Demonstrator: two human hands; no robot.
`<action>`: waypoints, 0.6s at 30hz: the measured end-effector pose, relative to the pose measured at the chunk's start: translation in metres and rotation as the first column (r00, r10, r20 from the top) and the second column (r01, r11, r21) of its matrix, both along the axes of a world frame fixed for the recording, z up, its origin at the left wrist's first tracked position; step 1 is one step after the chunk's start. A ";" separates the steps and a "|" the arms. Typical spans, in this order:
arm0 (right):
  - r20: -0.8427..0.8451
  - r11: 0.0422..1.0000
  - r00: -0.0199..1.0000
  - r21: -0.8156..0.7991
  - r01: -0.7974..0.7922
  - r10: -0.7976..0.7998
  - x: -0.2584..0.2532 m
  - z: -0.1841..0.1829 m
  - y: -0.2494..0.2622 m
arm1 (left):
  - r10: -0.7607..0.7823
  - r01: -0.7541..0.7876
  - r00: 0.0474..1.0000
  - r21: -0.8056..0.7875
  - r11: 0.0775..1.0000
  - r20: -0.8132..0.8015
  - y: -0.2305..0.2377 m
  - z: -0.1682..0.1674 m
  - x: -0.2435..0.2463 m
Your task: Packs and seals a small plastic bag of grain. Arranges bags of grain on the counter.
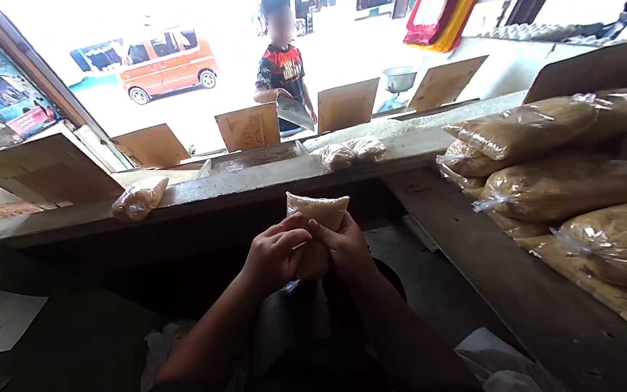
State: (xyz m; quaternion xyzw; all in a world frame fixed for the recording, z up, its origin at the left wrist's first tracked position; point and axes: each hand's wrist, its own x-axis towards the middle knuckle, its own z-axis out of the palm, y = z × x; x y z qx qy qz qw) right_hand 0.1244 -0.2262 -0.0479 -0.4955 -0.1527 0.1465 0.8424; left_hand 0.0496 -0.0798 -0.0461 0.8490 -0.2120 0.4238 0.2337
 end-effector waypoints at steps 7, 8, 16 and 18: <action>-0.005 0.999 0.999 0.032 0.042 -0.041 0.005 -0.003 -0.001 | -0.264 0.228 0.958 -0.267 0.936 -0.108 -0.001 -0.001 -0.009; -0.003 0.998 0.999 0.035 0.045 -0.045 0.006 -0.003 -0.001 | -0.259 0.225 0.958 -0.238 0.945 -0.122 -0.001 -0.001 -0.011; -0.028 0.997 0.999 0.058 0.048 -0.047 0.005 0.000 0.000 | -0.159 0.156 0.980 -0.033 0.987 -0.124 0.000 -0.003 -0.015; -0.036 0.997 0.998 0.057 0.053 -0.051 0.003 0.001 0.001 | -0.147 0.148 0.980 -0.002 0.989 -0.134 0.001 -0.002 -0.016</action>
